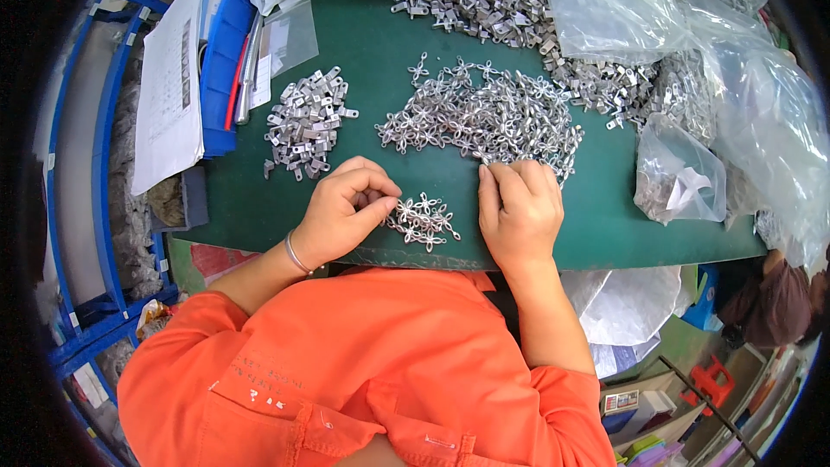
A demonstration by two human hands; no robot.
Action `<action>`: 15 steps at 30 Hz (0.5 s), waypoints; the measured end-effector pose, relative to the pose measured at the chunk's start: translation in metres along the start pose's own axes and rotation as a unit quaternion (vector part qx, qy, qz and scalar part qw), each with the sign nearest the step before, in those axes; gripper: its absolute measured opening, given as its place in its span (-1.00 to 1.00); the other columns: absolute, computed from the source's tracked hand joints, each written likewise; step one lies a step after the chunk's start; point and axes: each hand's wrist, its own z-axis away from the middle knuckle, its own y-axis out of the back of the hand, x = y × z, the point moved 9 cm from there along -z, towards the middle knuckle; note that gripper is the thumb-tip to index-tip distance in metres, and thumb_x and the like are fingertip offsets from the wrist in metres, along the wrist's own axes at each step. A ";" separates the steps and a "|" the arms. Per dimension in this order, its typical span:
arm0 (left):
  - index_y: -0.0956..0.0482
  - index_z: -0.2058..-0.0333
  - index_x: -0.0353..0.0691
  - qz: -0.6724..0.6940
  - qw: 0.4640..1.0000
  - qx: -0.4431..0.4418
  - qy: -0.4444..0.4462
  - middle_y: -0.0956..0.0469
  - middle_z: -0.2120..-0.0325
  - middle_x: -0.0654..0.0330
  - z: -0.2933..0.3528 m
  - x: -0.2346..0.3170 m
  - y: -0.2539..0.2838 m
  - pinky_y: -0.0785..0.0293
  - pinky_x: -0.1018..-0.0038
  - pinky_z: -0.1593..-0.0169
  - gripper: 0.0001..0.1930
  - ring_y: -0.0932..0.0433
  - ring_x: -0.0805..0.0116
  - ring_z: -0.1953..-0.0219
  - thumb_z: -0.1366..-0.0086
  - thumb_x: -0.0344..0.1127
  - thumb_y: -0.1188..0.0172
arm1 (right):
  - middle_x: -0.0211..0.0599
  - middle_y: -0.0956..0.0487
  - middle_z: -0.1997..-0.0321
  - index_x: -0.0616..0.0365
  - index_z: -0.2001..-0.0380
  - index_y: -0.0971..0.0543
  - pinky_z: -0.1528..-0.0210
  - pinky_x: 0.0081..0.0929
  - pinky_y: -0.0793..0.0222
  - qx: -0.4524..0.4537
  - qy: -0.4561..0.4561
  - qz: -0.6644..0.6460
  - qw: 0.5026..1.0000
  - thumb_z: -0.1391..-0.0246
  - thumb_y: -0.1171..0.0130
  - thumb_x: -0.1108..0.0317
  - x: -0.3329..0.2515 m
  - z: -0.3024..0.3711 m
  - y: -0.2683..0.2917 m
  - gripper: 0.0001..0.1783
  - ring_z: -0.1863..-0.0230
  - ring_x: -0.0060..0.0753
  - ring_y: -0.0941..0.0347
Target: The person sorts small metal hardware components from plastic bags into piles on a green table. They then manually link the components together into chains and place the finished chains into a pink basket. The person also moves between tables to organize materials.
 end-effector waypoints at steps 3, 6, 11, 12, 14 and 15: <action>-0.49 0.32 -0.35 0.033 0.999 0.013 -0.020 -0.41 0.35 0.26 -0.002 0.004 0.000 -0.36 0.72 0.39 -0.86 -0.41 0.62 0.44 -0.09 -0.59 -0.13 | -0.37 -0.41 0.59 0.19 0.53 -0.55 0.49 -0.47 -0.22 0.003 0.013 -0.072 0.997 0.28 -0.27 0.56 -0.006 0.002 0.009 -0.86 0.55 -0.34 -0.31; -0.43 0.15 -0.39 0.158 0.987 0.011 0.000 -0.46 0.30 0.17 -0.004 0.005 -0.008 -0.46 0.64 0.27 -0.74 -0.50 0.49 0.33 -0.15 -0.57 -0.09 | -0.35 -0.43 0.58 0.21 0.49 -0.58 0.51 -0.52 -0.23 -0.015 0.039 -0.163 0.986 0.33 -0.29 0.60 -0.019 0.006 0.012 -0.80 0.55 -0.37 -0.32; -0.43 0.15 -0.44 0.293 0.951 -0.069 0.070 -0.53 0.34 0.09 -0.006 0.010 -0.023 -0.51 0.55 0.23 -0.77 -0.56 0.39 0.30 -0.19 -0.57 -0.02 | -0.35 -0.45 0.57 0.21 0.47 -0.58 0.52 -0.53 -0.22 -0.025 0.064 -0.228 0.971 0.31 -0.28 0.61 -0.029 0.009 0.010 -0.79 0.56 -0.39 -0.32; -0.44 0.15 -0.44 0.294 0.951 -0.069 0.070 -0.53 0.36 0.09 -0.006 0.012 -0.022 -0.51 0.55 0.23 -0.78 -0.56 0.39 0.31 -0.20 -0.56 -0.02 | -0.35 -0.45 0.57 0.21 0.47 -0.58 0.52 -0.54 -0.22 -0.028 0.064 -0.235 0.969 0.30 -0.28 0.61 -0.030 0.009 0.009 -0.80 0.56 -0.39 -0.32; -0.44 0.16 -0.44 0.297 0.950 -0.069 0.069 -0.54 0.38 0.09 -0.005 0.012 -0.021 -0.52 0.55 0.24 -0.79 -0.56 0.39 0.33 -0.21 -0.55 -0.01 | -0.34 -0.46 0.56 0.22 0.48 -0.57 0.52 -0.54 -0.23 -0.039 0.050 -0.246 0.967 0.28 -0.27 0.60 -0.027 0.009 0.006 -0.81 0.56 -0.39 -0.32; -0.44 0.17 -0.45 0.298 0.950 -0.067 0.069 -0.54 0.38 0.09 -0.004 0.011 -0.021 -0.52 0.55 0.25 -0.79 -0.56 0.39 0.33 -0.22 -0.54 0.00 | -0.33 -0.46 0.56 0.22 0.48 -0.57 0.52 -0.54 -0.23 -0.045 0.043 -0.251 0.966 0.28 -0.27 0.60 -0.026 0.010 0.005 -0.82 0.56 -0.39 -0.32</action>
